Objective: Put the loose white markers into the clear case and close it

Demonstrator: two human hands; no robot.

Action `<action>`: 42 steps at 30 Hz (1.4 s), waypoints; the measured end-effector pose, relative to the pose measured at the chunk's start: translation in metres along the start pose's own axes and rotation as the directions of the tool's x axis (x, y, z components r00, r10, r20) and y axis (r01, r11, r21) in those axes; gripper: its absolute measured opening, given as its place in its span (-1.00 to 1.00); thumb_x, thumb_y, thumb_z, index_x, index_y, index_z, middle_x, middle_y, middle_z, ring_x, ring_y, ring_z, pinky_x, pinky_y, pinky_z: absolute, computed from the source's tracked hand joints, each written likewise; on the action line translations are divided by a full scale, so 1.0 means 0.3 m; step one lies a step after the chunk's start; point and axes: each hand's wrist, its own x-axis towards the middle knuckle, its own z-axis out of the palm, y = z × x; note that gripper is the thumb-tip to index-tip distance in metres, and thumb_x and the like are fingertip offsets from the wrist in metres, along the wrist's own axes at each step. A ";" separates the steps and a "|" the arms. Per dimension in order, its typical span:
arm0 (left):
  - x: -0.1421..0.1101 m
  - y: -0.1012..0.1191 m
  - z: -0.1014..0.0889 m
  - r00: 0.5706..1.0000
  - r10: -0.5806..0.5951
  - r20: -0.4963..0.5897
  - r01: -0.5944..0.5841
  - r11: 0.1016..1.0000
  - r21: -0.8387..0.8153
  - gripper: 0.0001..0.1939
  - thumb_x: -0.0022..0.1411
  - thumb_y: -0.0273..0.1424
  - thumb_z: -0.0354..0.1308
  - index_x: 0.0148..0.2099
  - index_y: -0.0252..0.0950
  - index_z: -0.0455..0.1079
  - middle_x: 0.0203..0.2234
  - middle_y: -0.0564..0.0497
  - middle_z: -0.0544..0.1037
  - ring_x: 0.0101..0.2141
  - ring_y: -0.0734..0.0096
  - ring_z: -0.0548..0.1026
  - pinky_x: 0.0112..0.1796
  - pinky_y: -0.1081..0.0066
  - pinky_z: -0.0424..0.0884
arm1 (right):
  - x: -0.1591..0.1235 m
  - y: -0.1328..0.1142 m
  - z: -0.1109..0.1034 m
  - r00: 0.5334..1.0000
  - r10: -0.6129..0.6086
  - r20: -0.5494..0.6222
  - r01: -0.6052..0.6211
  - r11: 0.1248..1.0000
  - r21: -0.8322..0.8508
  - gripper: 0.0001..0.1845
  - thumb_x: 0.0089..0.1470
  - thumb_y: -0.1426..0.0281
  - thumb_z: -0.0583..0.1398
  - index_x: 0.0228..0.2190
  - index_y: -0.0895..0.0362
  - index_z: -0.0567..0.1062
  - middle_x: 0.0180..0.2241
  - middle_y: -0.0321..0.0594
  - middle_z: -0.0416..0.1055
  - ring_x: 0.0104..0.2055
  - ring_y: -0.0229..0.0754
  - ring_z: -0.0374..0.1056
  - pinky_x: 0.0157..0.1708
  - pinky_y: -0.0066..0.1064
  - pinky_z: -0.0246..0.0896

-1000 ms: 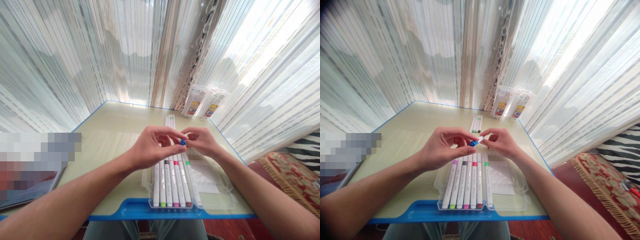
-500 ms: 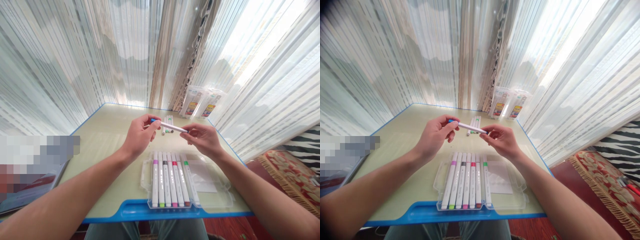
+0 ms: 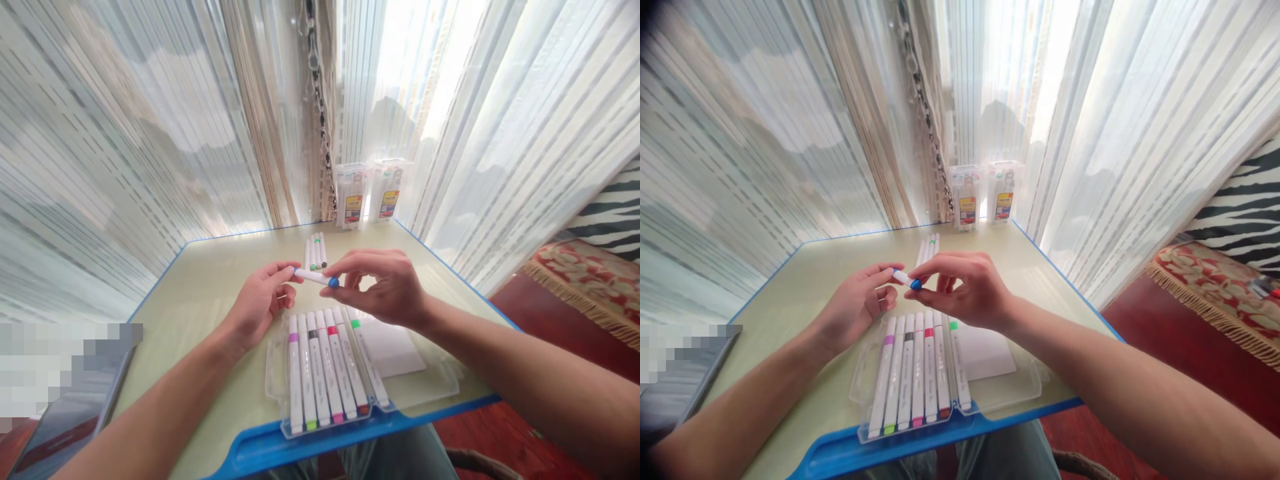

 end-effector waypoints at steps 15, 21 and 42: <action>0.013 -0.001 -0.022 0.998 -0.050 0.027 0.049 0.998 0.045 -0.73 0.18 -0.35 0.27 -0.08 -0.37 0.52 -0.33 -0.04 0.48 -0.53 0.58 0.33 -0.53 0.53 0.28 | 0.010 0.001 -0.004 0.996 -0.079 0.029 0.081 0.994 -0.067 -0.91 0.09 0.42 0.35 -0.36 0.21 0.58 -0.48 -0.31 0.52 -0.60 -0.44 0.30 -0.52 -0.58 0.24; 0.023 0.016 -0.033 0.990 0.080 -0.119 -0.090 0.993 -0.079 -0.72 0.06 -0.38 0.36 -0.15 -0.39 0.56 -0.45 0.02 0.46 -0.58 0.64 0.26 -0.57 0.56 0.22 | 0.006 0.031 0.001 0.996 0.086 -0.024 -0.088 0.989 -0.120 -0.93 0.02 0.49 0.36 -0.40 0.22 0.56 -0.56 -0.37 0.47 -0.63 -0.43 0.30 -0.55 -0.59 0.21; 0.030 0.116 0.016 0.957 0.259 -0.133 -0.263 0.965 -0.008 -0.66 0.00 -0.32 0.42 -0.18 -0.37 0.53 -0.55 0.09 0.50 -0.61 0.63 0.30 -0.52 0.51 0.21 | 0.023 -0.035 -0.059 0.956 0.195 0.219 -0.137 0.958 -0.253 -0.79 0.18 0.36 0.26 -0.16 0.18 0.57 -0.55 -0.30 0.55 -0.62 -0.32 0.42 -0.53 -0.54 0.28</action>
